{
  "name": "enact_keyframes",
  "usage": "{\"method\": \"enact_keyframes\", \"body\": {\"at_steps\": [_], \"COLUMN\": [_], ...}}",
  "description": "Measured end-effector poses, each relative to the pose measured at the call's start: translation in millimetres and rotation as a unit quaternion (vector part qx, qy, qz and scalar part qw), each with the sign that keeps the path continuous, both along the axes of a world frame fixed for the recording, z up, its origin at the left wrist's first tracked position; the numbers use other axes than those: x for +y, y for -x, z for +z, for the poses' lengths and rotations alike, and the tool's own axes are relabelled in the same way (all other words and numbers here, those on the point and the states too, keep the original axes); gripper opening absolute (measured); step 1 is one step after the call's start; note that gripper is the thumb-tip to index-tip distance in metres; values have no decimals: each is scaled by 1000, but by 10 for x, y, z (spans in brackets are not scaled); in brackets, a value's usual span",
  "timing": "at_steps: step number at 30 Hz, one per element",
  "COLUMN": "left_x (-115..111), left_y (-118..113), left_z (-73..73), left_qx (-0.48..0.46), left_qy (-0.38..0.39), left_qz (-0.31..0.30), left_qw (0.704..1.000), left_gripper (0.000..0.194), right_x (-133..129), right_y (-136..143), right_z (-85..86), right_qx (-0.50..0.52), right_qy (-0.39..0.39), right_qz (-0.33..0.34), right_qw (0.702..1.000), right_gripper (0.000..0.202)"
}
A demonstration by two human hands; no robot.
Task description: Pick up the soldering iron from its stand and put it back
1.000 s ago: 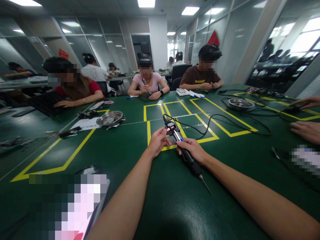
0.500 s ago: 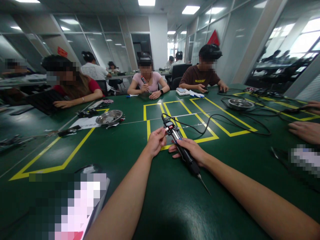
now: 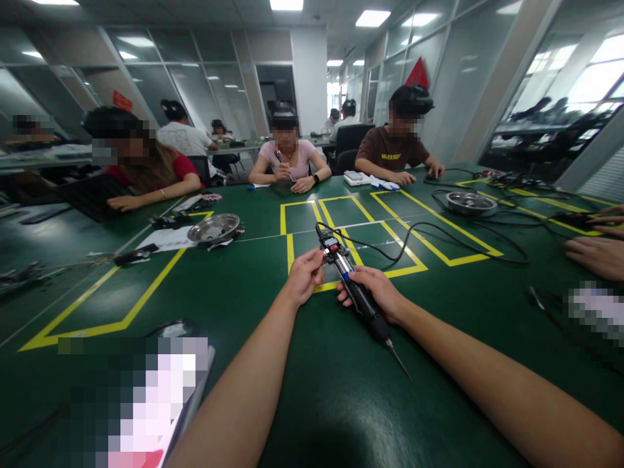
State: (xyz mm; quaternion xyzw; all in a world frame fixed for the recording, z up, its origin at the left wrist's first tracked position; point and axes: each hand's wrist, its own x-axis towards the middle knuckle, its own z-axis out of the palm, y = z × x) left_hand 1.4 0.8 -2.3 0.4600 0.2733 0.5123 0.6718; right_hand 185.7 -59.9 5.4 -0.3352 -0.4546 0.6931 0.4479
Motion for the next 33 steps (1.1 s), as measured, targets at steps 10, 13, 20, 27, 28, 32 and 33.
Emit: {"method": "enact_keyframes", "body": {"at_steps": [10,13,20,27,28,32,33], "left_x": [3,-2,-4,2,5,15,17], "left_y": [5,5,-1,0,2,14,18], "left_z": [-3,3,8,1,-3,-31,-37], "left_qx": [9,-3,-16,-14,-13,-12,-11], "left_qy": [6,5,9,13,12,4,4], "left_qz": [-2,-4,-3,2,2,-1,-2], "left_qw": [1000,1000,1000,1000,1000,1000,1000], "left_gripper": [38,37,34,35,34,33,33], "right_x": [-11,61,180,111,101,41,22], "right_y": [29,-10,-173,-142,-122,-34,-18], "right_z": [20,-9,-52,-15,-9,39,55], "right_qx": [-54,-86,-122,-142,-126,-45,-31], "right_qy": [-17,-30,-48,-20,-11,35,46], "right_qz": [-42,-154,-243,-200,-183,-98,-78], "right_qw": [998,984,961,969,975,994,995], "right_gripper": [29,29,25,44,45,43,42]}}
